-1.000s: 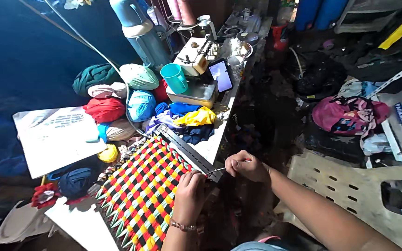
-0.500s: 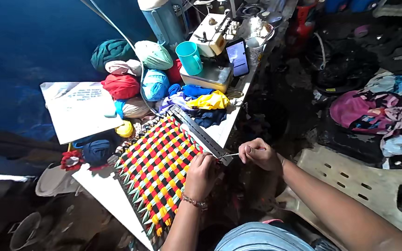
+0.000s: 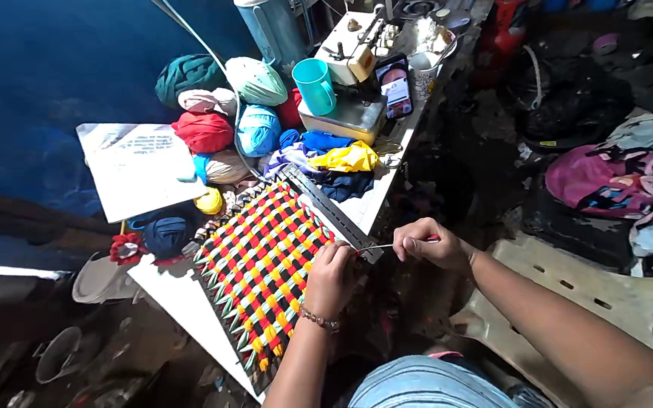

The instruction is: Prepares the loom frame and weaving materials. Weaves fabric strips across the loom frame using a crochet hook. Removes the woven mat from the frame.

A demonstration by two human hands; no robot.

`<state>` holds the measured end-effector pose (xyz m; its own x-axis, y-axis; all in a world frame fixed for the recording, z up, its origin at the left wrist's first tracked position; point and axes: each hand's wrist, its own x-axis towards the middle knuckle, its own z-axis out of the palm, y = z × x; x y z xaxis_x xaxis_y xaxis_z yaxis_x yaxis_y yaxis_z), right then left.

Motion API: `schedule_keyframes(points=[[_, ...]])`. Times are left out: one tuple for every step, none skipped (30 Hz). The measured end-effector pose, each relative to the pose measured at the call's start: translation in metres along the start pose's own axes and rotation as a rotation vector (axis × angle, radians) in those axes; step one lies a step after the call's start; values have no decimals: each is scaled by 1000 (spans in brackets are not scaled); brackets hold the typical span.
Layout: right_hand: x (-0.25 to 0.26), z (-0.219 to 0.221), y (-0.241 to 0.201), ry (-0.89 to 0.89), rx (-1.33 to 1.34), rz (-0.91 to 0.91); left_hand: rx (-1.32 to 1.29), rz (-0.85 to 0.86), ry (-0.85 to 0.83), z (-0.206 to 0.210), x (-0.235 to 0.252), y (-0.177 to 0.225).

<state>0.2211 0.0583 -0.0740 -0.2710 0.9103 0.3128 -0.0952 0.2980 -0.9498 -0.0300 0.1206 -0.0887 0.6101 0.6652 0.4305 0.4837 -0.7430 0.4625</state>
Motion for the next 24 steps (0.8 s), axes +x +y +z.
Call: schedule_keyframes(points=[[0,1,1,-3,3,2,-2,0,-1,0,0,0],[-1,1,1,-6,5,10,-5,3,1,0,0,0],[-2,3,2,-5,6,25,-4,6,2,0,0,0],[-3,4,2,-4,3,38,-1,8,1,0,0,-1],[-4,5,3,-5,-6,40,-2,9,-2,0,0,0],[-6,6,4,-9,-17,33,-3,8,-5,0,0,0],[-7,7,5,-19,-34,23,-3,8,-11,0,0,0],[-7,7,5,-41,-56,-3,-2,8,-16,0,0,-1],[-7,8,6,-69,-87,-51,0,9,-18,0,0,-1],[-7,10,7,-103,-133,-107,3,10,-20,1,0,-2],[-5,12,5,-141,-190,-160,2,14,-19,1,1,-2],[-4,13,3,-181,-252,-200,-4,17,-15,2,2,-3],[-3,14,0,-222,-304,-227,-10,18,-13,2,2,-3],[-1,15,-4,-260,-343,-241,-15,20,-14,2,1,-3],[1,16,-10,-289,-368,-237,-17,25,-14,2,1,-4],[5,18,-19,-307,-384,-212,-18,30,-15,1,1,-4],[11,21,-30,-308,-385,-168,-16,40,-7,1,1,-4],[17,24,-41,-288,-372,-101,-16,54,5,1,1,-3],[23,28,-51,-240,-356,-19,-18,69,18,0,1,-2],[30,34,-59,-166,-335,68,-19,82,33,1,1,-1],[37,39,-65,-75,-308,154,-10,91,52,1,1,0],[44,44,-70,13,-273,242,5,95,71,1,1,0],[51,48,-74,100,-233,313,22,94,83,1,0,0],[58,52,-76,175,-188,379,38,91,91,0,-1,0]])
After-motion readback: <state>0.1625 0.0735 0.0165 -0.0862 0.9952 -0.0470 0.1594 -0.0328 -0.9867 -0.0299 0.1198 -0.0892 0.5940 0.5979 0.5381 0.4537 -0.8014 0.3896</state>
